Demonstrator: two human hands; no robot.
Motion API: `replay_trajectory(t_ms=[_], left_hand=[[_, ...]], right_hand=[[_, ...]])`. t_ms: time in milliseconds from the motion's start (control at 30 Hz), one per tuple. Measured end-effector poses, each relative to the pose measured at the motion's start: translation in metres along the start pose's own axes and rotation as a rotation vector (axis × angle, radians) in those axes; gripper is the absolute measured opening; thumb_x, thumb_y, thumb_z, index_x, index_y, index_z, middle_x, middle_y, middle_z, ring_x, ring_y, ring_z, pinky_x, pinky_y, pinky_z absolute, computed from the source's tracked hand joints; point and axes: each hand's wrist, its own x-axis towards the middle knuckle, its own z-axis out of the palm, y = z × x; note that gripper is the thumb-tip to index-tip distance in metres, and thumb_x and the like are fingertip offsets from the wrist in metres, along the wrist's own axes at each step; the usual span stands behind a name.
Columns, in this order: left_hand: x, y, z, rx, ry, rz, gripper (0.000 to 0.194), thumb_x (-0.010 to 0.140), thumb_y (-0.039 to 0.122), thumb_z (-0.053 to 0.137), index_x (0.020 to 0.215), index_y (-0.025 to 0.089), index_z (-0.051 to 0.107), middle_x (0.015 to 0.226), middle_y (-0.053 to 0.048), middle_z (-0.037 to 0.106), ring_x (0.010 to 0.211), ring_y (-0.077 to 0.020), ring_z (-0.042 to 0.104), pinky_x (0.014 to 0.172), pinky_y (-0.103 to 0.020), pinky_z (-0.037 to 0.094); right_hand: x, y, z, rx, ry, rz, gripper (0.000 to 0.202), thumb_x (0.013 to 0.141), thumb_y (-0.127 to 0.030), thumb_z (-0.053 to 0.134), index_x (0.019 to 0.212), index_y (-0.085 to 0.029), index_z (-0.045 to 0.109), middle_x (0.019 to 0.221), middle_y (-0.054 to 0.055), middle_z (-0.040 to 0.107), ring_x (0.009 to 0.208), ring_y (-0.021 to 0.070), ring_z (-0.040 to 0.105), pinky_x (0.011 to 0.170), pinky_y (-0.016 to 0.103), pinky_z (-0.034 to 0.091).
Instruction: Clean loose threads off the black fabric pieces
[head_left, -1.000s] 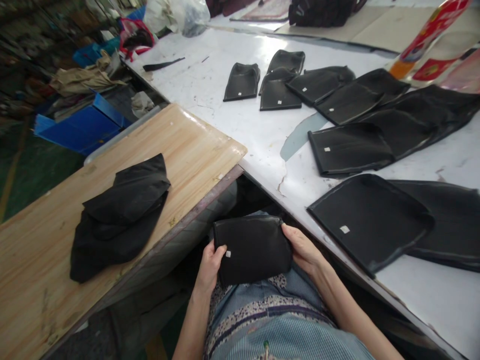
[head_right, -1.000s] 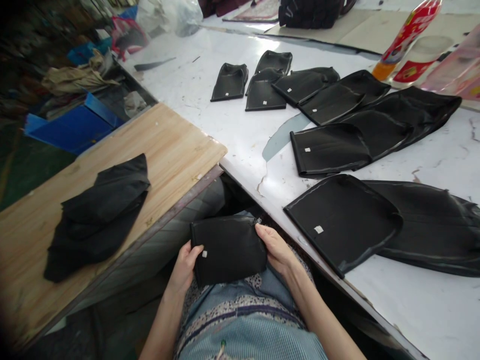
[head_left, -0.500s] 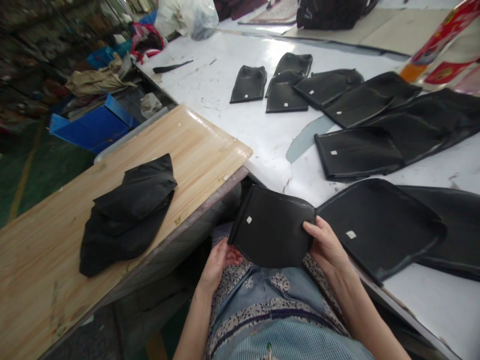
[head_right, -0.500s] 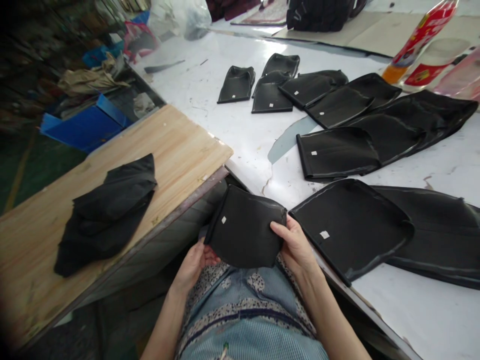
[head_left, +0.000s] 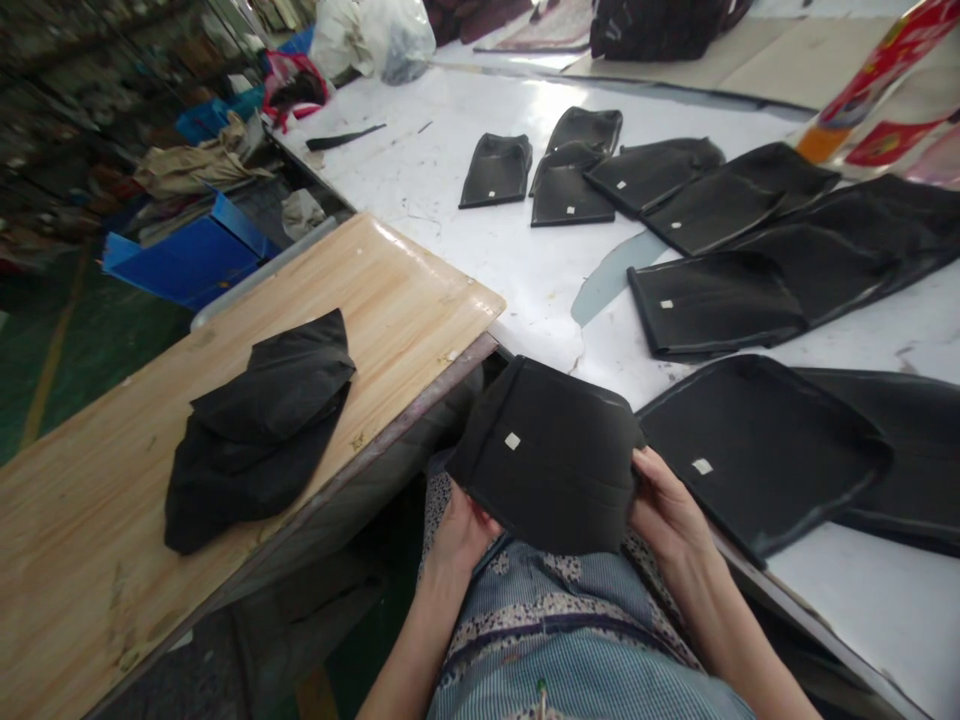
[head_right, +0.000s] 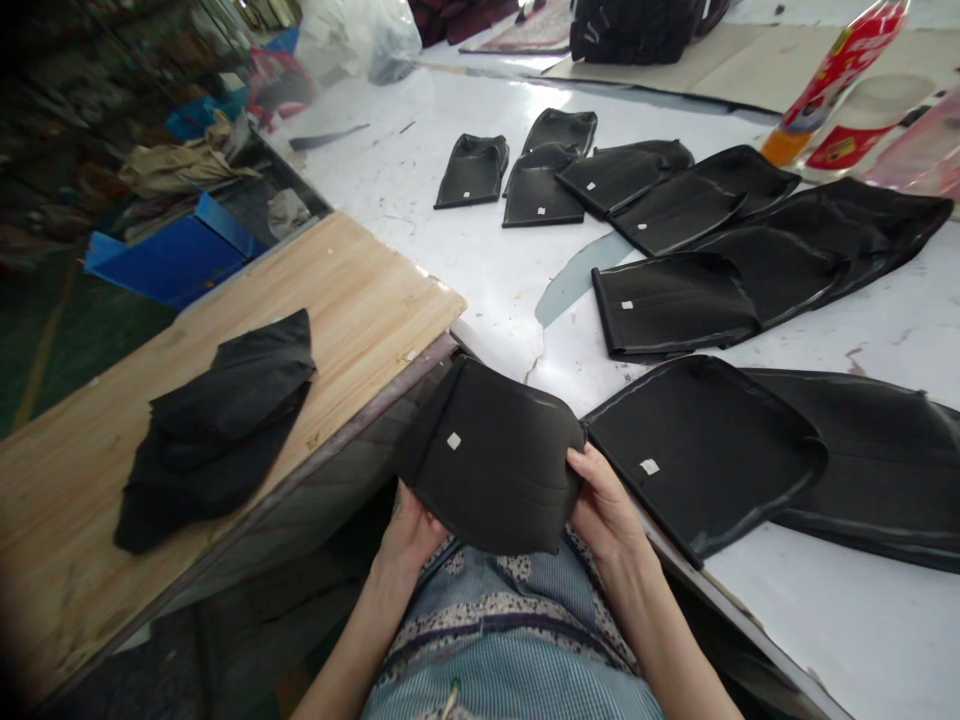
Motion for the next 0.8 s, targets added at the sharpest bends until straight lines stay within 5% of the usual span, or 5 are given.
replay_trajectory(t_ms=[167,433,633,700,800], left_hand=[[0.003,0.012,0.004,-0.167,-0.181,-0.014,0.060,0.070,0.068,0.078,0.103,0.019,0.070,0.102,-0.009,0.073,0.090,-0.0231,0.070,0.081,-0.033,0.056],[0.013,0.037,0.006,0.025,-0.070,0.287,0.055,0.088,0.056,0.067,0.129,0.020,0.062,0.133,-0.013,0.065,0.127,-0.0261,0.058,0.104,-0.036,0.045],[-0.014,0.040,0.012,0.329,0.000,0.558,0.063,0.081,0.046,0.075,0.137,0.024,0.059,0.139,-0.011,0.061,0.136,-0.0317,0.049,0.113,-0.040,0.038],[-0.030,0.038,0.017,0.581,-0.108,0.596,0.049,0.078,0.036,0.078,0.125,0.025,0.070,0.133,-0.010,0.066,0.131,-0.0338,0.053,0.115,-0.041,0.036],[-0.054,0.037,0.030,0.906,-0.502,0.590,0.027,0.075,0.025,0.080,0.102,0.028,0.081,0.134,-0.011,0.065,0.130,-0.0388,0.053,0.117,-0.049,0.032]], right_hand=[[0.003,-0.002,-0.003,-0.048,-0.024,-0.011,0.027,0.062,-0.034,0.087,0.081,-0.025,0.071,0.089,0.004,0.078,0.095,0.0314,0.072,0.088,0.044,0.056],[0.003,0.002,-0.006,-0.064,-0.097,0.064,0.042,0.067,-0.028,0.088,0.105,-0.021,0.073,0.101,0.007,0.079,0.101,0.0315,0.072,0.094,0.043,0.055],[0.007,0.013,-0.002,-0.076,-0.080,0.090,0.039,0.071,-0.027,0.087,0.106,-0.020,0.073,0.106,0.008,0.078,0.103,0.0296,0.072,0.095,0.041,0.056],[0.010,0.017,0.003,-0.064,-0.045,0.080,0.040,0.069,-0.029,0.088,0.105,-0.022,0.073,0.105,0.007,0.078,0.101,0.0290,0.072,0.094,0.041,0.057],[0.014,0.027,0.006,-0.109,-0.031,0.029,0.036,0.068,-0.039,0.087,0.099,-0.025,0.074,0.100,0.005,0.079,0.096,0.0300,0.073,0.090,0.041,0.058]])
